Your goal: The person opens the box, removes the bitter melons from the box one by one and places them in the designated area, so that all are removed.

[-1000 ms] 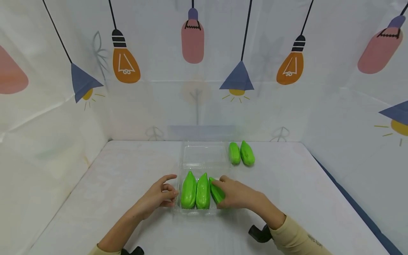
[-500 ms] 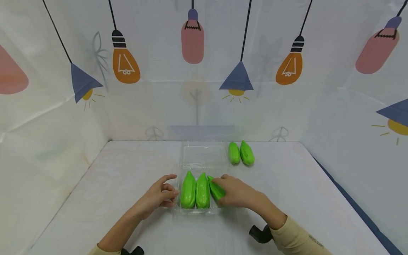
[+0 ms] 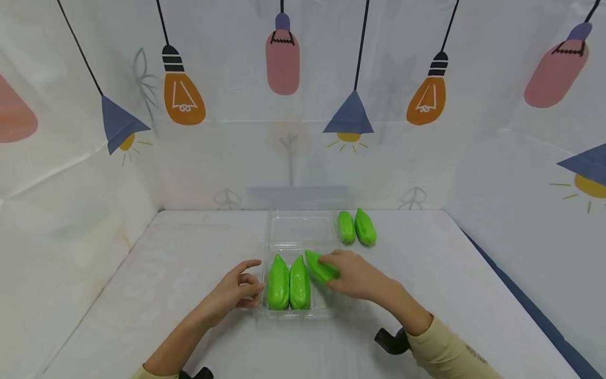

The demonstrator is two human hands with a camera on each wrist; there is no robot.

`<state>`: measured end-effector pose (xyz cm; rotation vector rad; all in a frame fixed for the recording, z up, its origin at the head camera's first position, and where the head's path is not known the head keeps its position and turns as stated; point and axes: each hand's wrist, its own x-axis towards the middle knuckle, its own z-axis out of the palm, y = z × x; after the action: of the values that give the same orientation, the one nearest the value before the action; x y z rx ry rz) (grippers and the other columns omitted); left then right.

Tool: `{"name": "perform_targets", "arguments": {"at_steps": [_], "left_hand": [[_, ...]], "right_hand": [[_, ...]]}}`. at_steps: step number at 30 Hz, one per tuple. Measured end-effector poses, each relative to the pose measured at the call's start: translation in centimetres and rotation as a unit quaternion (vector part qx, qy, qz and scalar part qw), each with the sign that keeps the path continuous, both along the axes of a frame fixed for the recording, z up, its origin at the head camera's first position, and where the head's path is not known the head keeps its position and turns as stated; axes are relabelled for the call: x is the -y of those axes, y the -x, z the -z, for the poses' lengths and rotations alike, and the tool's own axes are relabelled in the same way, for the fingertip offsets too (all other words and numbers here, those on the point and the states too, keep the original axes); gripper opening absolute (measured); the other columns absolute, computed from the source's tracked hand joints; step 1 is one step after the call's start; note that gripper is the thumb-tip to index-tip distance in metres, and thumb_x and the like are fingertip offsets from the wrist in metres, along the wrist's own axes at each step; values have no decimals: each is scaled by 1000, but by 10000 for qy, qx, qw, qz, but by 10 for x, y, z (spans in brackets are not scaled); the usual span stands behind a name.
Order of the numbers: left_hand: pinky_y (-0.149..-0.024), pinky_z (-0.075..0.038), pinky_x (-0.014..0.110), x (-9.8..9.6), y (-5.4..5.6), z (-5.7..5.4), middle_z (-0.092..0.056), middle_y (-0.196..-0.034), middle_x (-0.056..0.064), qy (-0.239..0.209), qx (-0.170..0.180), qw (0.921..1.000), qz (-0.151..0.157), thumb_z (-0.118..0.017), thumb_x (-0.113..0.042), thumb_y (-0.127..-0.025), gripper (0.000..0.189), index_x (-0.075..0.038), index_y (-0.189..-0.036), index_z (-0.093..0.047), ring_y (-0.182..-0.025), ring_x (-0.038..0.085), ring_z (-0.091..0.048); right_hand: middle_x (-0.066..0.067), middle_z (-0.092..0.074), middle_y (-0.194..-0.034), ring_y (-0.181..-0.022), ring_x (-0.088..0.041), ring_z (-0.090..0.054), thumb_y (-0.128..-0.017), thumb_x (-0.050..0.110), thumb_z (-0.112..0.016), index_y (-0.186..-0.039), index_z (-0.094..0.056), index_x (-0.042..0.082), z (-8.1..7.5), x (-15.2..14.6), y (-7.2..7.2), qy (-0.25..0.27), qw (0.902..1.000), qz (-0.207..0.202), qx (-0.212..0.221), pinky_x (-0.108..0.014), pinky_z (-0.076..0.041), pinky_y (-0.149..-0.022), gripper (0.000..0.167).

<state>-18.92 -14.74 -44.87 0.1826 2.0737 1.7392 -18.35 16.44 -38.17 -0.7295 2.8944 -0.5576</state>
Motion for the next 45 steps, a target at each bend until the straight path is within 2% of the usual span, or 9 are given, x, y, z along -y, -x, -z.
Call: {"name": "perform_targets", "arguments": {"at_steps": [5,14,30,45], "left_hand": [[-72,-61,32,0,0,0,-59,-94,6,-15,-33,10000,17,-69,-19,-94,72,-12,-153,-29,-81,17,-63],[-71,-60,30,1,1,2,-58,-93,5,-44,-63,9999,80,-69,-22,-94,73,-11,-153,-28,-80,17,-63],[-67,-59,28,-2,1,0,-58,-92,5,-50,-68,10000,46,-68,-19,-94,73,-11,-154,-27,-76,16,-62],[-68,-60,29,-3,1,-1,-58,-91,5,-10,-76,10000,25,-68,-18,-95,72,-11,-153,-28,-76,17,-62]], "right_hand": [[-12,-64,-131,-121,-29,-61,-87,14,-70,-134,-62,8,-3,-4,5,106,9997,-94,-214,-44,-54,-93,48],[-10,-65,-130,-119,-26,-62,-88,17,-72,-133,-62,8,-5,-7,9,315,9980,-193,-509,-42,-55,-94,46],[-11,-63,-136,-128,-31,-57,-90,16,-71,-135,-60,8,-2,-17,16,643,9955,1,-693,-47,-51,-103,47],[-12,-63,-135,-127,-31,-58,-91,16,-70,-135,-60,7,3,-32,25,1080,9887,233,-1015,-46,-53,-100,46]]}}
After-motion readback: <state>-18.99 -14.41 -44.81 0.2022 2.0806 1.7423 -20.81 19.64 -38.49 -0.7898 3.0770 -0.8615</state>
